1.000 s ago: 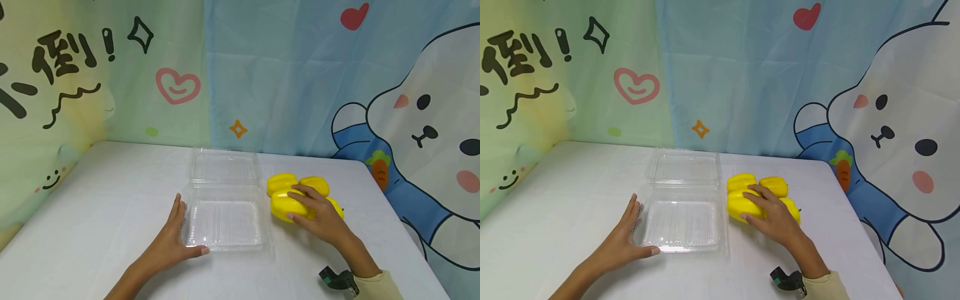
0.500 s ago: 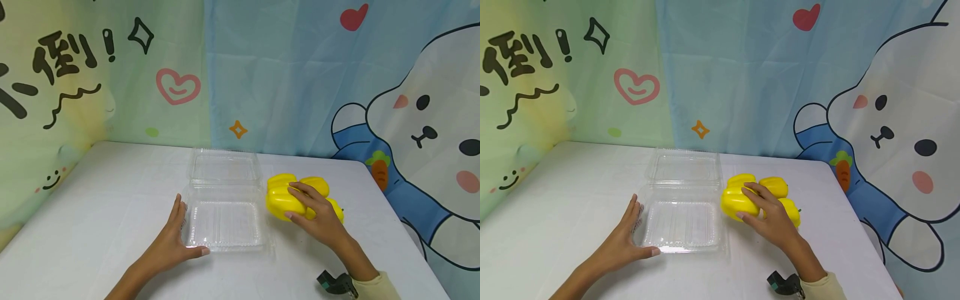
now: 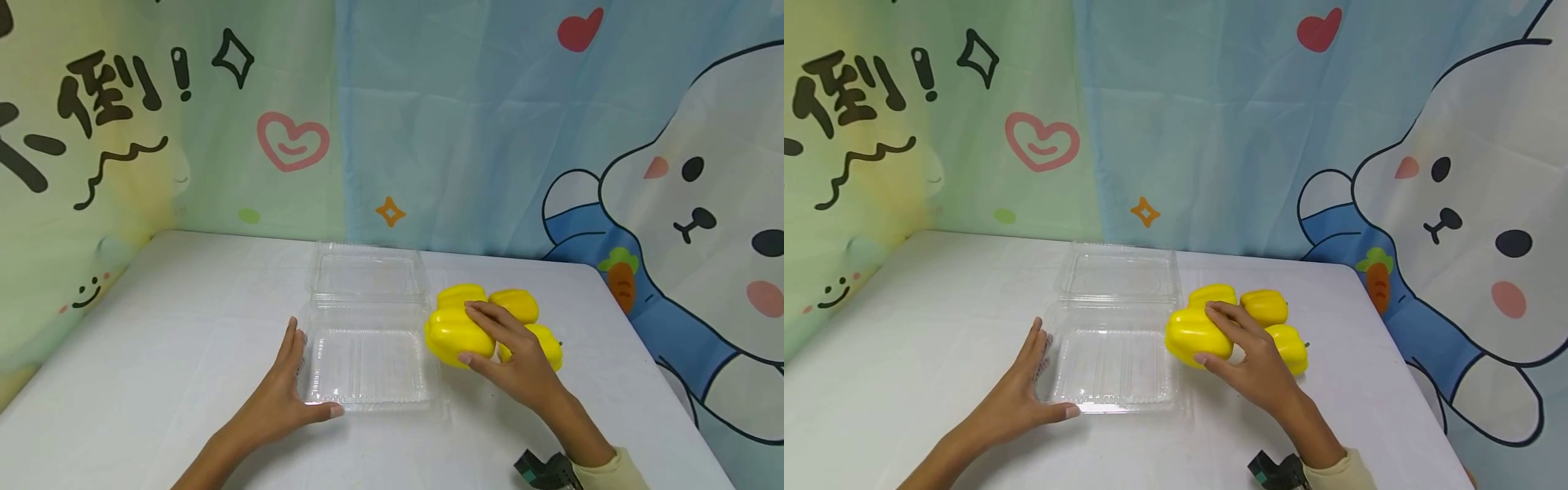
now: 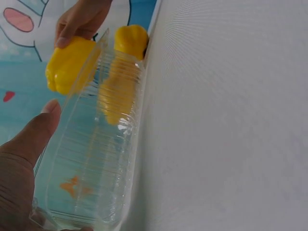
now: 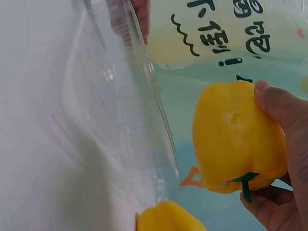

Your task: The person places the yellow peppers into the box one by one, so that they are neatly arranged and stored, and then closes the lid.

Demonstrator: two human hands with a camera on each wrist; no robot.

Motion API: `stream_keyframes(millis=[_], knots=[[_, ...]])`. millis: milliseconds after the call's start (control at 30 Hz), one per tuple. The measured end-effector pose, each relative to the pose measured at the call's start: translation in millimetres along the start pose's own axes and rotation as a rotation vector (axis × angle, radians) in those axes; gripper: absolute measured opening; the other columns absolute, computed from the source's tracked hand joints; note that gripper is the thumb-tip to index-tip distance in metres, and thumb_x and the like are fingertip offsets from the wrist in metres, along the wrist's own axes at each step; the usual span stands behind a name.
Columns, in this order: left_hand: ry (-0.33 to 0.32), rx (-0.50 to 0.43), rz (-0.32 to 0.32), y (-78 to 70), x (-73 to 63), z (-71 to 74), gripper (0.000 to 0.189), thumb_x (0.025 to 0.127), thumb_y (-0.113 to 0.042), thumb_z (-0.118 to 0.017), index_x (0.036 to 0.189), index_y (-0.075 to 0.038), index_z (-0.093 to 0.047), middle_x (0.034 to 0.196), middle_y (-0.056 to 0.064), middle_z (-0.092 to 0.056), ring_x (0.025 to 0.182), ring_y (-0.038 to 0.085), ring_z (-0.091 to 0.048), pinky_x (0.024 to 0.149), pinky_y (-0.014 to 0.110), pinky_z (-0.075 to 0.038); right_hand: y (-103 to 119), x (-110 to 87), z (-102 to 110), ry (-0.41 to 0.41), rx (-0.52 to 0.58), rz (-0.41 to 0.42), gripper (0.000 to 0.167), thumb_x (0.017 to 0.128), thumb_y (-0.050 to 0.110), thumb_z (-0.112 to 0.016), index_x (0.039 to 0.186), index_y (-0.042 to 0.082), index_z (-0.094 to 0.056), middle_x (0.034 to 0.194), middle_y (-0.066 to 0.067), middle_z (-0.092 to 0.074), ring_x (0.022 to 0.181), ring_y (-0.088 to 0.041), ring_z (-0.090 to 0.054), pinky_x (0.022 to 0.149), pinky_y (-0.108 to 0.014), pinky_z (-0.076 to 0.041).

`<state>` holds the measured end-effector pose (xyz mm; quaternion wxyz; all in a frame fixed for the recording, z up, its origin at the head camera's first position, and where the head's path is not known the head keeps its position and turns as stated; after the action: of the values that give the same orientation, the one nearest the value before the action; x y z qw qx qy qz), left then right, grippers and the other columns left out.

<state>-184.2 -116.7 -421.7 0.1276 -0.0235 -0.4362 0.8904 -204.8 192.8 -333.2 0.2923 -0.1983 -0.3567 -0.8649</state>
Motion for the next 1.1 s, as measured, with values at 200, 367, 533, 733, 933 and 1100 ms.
stream_keyframes(millis=[200,367,533,733,933,1100], knots=[[-0.004,0.007,0.002,-0.3,1.0,-0.8,0.134,0.066,-0.058,-0.084,0.154,0.002,-0.002,0.161,0.003,0.016,0.145,0.037,-0.01,0.109,0.058,-0.025,11,-1.0,-10,0.039,0.061,-0.001,0.071,0.075,0.008,-0.084,0.139,0.007,-0.054,0.138,-0.003,-0.051,0.123,-0.025,-0.05,0.106,-0.017,-0.03],[-0.004,0.012,0.007,-0.5,1.3,-0.9,0.135,0.065,-0.057,-0.084,0.154,0.002,-0.002,0.161,0.005,0.014,0.144,0.037,-0.011,0.109,0.057,-0.025,16,-2.5,-19,0.052,0.105,-0.013,0.071,0.077,0.009,-0.083,0.14,0.005,-0.052,0.139,-0.002,-0.048,0.124,-0.021,-0.048,0.106,-0.02,-0.032],[-0.005,0.009,0.004,-1.2,1.2,-0.2,0.136,0.064,-0.059,-0.084,0.154,0.001,-0.001,0.162,0.009,0.01,0.144,0.037,-0.014,0.109,0.057,-0.026,22,-5.9,-32,0.064,0.18,-0.009,0.069,0.078,0.008,-0.082,0.14,0.003,-0.052,0.138,-0.005,-0.046,0.124,-0.021,-0.047,0.106,-0.021,-0.034],[-0.006,0.014,0.011,0.6,0.6,0.1,0.138,0.062,-0.065,-0.081,0.154,0.003,-0.004,0.162,0.009,0.01,0.143,0.037,-0.016,0.109,0.057,-0.025,29,-9.4,-50,0.105,0.228,-0.002,0.069,0.08,0.014,-0.081,0.142,0.005,-0.051,0.138,-0.004,-0.046,0.125,-0.022,-0.047,0.105,-0.022,-0.035],[-0.009,0.015,-0.003,-0.3,1.5,-0.2,0.136,0.064,-0.059,-0.084,0.154,0.002,-0.003,0.162,0.008,0.011,0.144,0.038,-0.016,0.109,0.057,-0.024,31,-12.8,-66,0.169,0.243,0.024,0.068,0.082,0.017,-0.08,0.141,0.003,-0.051,0.14,-0.002,-0.045,0.125,-0.022,-0.047,0.104,-0.025,-0.038],[-0.007,0.018,-0.01,-1.1,1.0,-1.0,0.136,0.064,-0.059,-0.084,0.154,0.002,-0.003,0.161,0.009,0.011,0.143,0.038,-0.017,0.108,0.058,-0.025,33,-14.9,-73,0.196,0.218,0.074,0.068,0.081,0.018,-0.081,0.14,0.001,-0.051,0.14,-0.004,-0.044,0.124,-0.022,-0.047,0.102,-0.027,-0.041]])
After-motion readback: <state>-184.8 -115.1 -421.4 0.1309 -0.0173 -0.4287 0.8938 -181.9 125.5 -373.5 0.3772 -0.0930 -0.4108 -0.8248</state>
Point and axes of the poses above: each hand's wrist, its own x-axis towards the middle knuckle, its own z-axis out of the back of the hand, y = z × x, the point moved 9 cm from there along x, towards the middle knuckle
